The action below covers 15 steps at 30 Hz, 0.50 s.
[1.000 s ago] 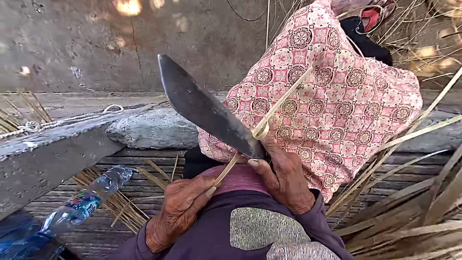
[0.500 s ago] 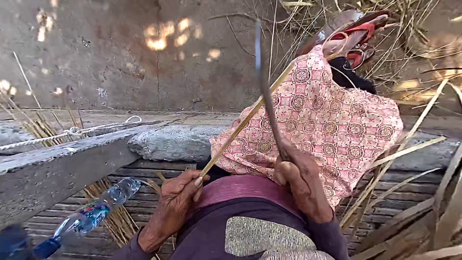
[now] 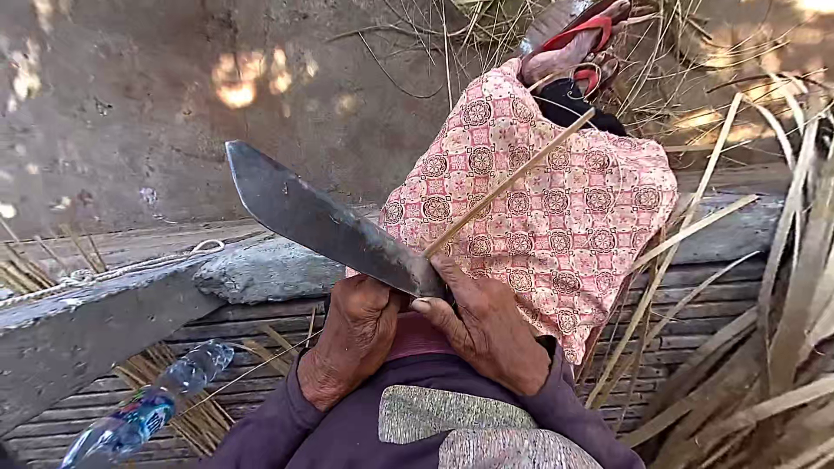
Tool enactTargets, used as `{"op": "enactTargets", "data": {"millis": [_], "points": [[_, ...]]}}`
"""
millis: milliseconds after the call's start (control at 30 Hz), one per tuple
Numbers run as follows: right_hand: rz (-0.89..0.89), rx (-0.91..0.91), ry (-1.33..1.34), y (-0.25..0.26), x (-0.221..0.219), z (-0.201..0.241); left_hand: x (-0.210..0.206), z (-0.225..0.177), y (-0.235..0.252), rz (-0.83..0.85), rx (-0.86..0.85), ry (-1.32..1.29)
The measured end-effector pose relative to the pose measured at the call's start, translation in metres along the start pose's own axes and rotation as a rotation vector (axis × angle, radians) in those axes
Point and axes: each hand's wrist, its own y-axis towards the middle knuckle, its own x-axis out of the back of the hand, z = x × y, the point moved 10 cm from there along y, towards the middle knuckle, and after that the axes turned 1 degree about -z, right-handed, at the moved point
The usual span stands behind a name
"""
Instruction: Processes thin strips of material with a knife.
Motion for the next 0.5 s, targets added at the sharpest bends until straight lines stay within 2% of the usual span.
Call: {"op": "enactTargets", "data": {"millis": [133,200,267,333,400,500], "points": [[-0.009,0.010,-0.013,-0.004,-0.008,0.001,0.008,0.002,-0.019,0.004,-0.058,0.023],[-0.023,-0.081,0.023,-0.004,-0.004,-0.017,0.010,0.003,-0.035,0.053,-0.092,0.012],[-0.045,-0.244,0.153,-0.006,0.006,-0.054,0.016,0.005,-0.054,0.084,-0.091,0.032],[-0.067,-0.322,0.266,-0.008,0.012,-0.073,0.023,0.020,-0.062,0.077,0.016,0.049],[-0.010,-0.259,0.272,-0.005,0.007,-0.057,0.022,0.033,-0.055,0.081,0.122,0.088],[0.084,-0.062,0.123,0.004,-0.004,-0.021,0.013,0.033,-0.032,0.069,0.121,0.074]]}}
